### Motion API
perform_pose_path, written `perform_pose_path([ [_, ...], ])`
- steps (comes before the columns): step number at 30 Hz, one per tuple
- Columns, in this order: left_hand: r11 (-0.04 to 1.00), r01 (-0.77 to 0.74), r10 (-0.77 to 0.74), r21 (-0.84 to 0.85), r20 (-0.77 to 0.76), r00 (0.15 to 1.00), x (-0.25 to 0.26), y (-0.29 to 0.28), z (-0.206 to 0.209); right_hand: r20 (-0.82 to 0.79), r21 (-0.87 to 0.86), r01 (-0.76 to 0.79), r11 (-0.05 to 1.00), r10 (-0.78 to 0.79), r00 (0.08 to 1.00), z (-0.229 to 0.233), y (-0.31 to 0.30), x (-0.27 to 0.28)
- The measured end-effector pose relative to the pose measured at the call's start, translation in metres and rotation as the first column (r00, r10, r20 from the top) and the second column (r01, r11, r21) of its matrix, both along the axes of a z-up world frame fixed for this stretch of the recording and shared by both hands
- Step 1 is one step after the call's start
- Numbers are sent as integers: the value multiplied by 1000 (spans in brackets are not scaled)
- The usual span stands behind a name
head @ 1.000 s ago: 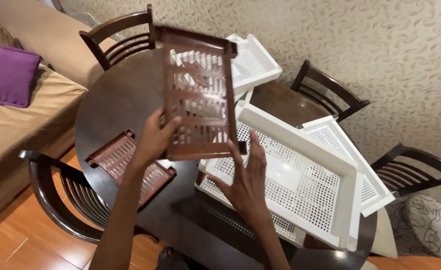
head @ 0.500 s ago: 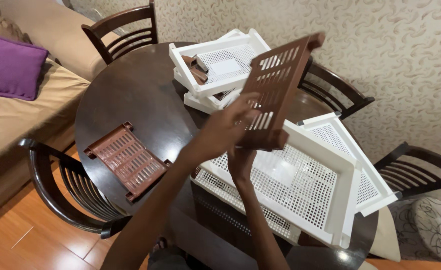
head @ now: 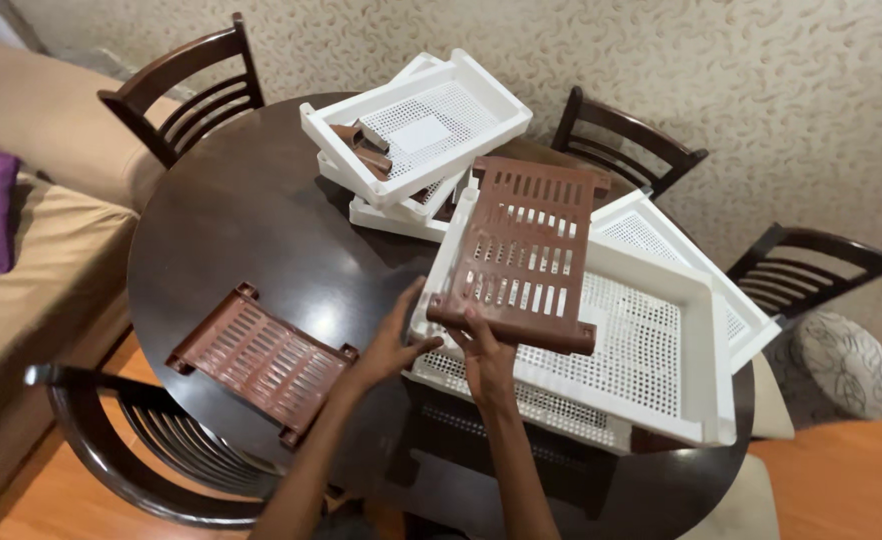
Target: The person assembles a multi-tier storage rack by hand on a round dining table. They interlock white perforated trays with brown slatted side panels, then add corner caps to the top tray. The assembled unit is left standing on the table.
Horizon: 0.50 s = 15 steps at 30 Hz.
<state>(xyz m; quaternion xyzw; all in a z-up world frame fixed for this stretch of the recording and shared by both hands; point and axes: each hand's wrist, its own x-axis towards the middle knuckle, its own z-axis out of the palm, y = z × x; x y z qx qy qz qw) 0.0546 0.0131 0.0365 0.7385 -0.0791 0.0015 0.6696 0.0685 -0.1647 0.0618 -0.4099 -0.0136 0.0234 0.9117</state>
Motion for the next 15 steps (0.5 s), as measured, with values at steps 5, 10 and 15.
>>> perform_pose_path([
  [5,985,-12,-17,171,168,986,7,6,-14,-6,-27,251,968,-251,968,-9,19,-15],
  [10,980,71,-114,183,236,965,16,23,-20,11,38,333,942,-333,943,-18,24,-15],
  [15,947,87,-206,309,380,902,33,44,-9,14,-60,390,919,-390,921,-30,31,-23],
])
